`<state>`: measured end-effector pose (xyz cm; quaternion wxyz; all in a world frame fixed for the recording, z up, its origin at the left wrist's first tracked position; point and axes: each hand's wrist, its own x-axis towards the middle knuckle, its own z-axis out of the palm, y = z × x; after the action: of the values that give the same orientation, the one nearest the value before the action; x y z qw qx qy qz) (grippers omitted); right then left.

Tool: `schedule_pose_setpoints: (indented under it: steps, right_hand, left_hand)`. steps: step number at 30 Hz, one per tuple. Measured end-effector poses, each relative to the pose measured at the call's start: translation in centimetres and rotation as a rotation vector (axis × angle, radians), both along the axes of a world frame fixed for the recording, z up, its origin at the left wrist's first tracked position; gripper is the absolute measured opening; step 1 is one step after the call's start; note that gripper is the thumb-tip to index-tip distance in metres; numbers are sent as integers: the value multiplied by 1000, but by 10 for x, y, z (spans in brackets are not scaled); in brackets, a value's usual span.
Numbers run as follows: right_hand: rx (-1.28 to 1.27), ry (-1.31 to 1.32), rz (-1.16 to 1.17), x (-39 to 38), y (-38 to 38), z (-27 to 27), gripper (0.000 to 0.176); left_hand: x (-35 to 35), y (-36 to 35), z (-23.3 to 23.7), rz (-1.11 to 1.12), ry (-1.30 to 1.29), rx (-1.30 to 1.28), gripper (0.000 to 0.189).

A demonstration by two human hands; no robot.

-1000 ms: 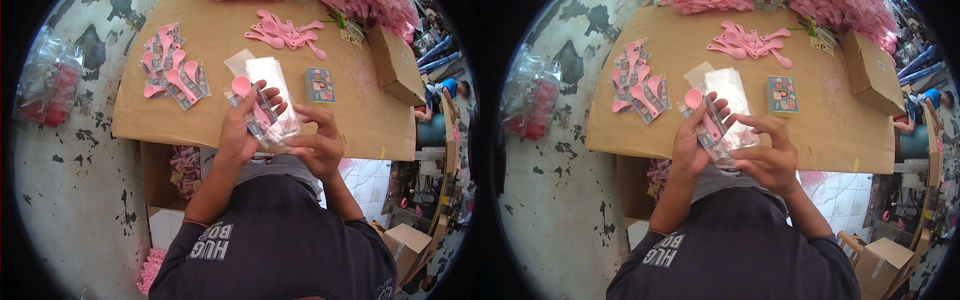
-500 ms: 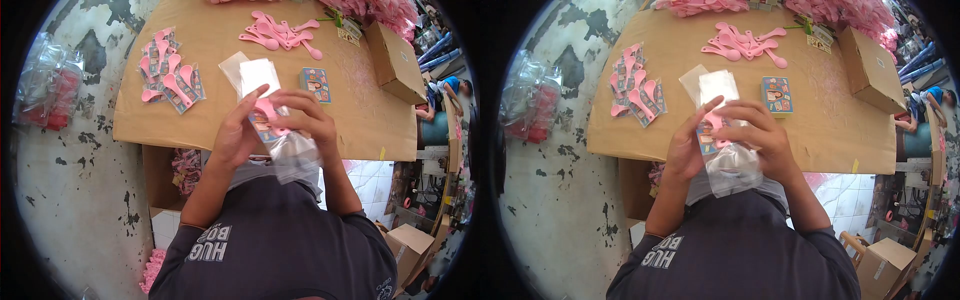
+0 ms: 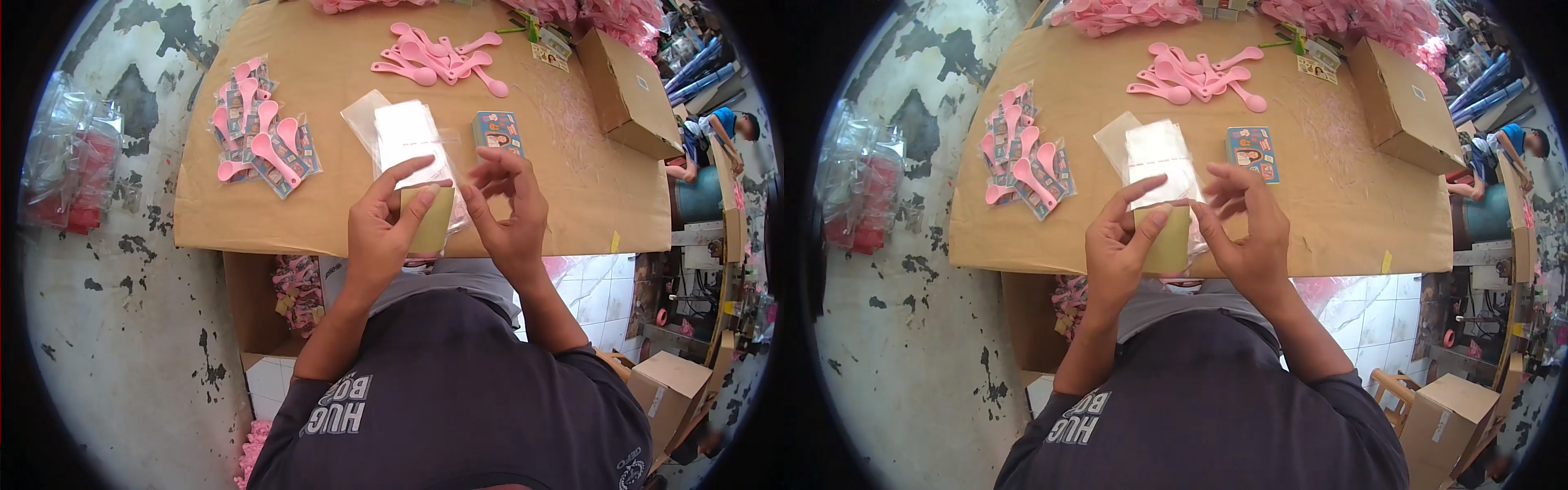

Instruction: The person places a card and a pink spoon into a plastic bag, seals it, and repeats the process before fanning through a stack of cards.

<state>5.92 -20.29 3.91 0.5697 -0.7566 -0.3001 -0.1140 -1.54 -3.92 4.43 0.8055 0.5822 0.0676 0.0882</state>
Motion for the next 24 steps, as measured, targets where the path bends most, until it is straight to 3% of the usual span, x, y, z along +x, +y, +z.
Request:
schedule_pose_setpoints:
  steps: [4, 7, 9, 21, 22, 24]
  right_hand:
    - [-184, -492, -91, 12, 8, 17, 35]
    - [-233, -574, -118, 12, 18, 23, 32]
    - [-237, -582, -129, 11, 22, 21, 31]
    - [-152, -518, -111, 24, 16, 8, 23]
    - [-124, -481, -102, 26, 15, 8, 23]
    - [-66, -384, -136, 29, 9, 12, 20]
  left_hand:
    - [-9, -6, 1, 40, -19, 184, 51]
    - [-13, -6, 0, 53, -44, 340, 56]
    - [-15, -2, 1, 39, -52, 531, 60]
    - [-17, -8, 11, -23, 5, 812, 65]
    - [-16, -8, 7, -26, 6, 814, 65]
    - [-14, -9, -4, -57, -58, 545, 65]
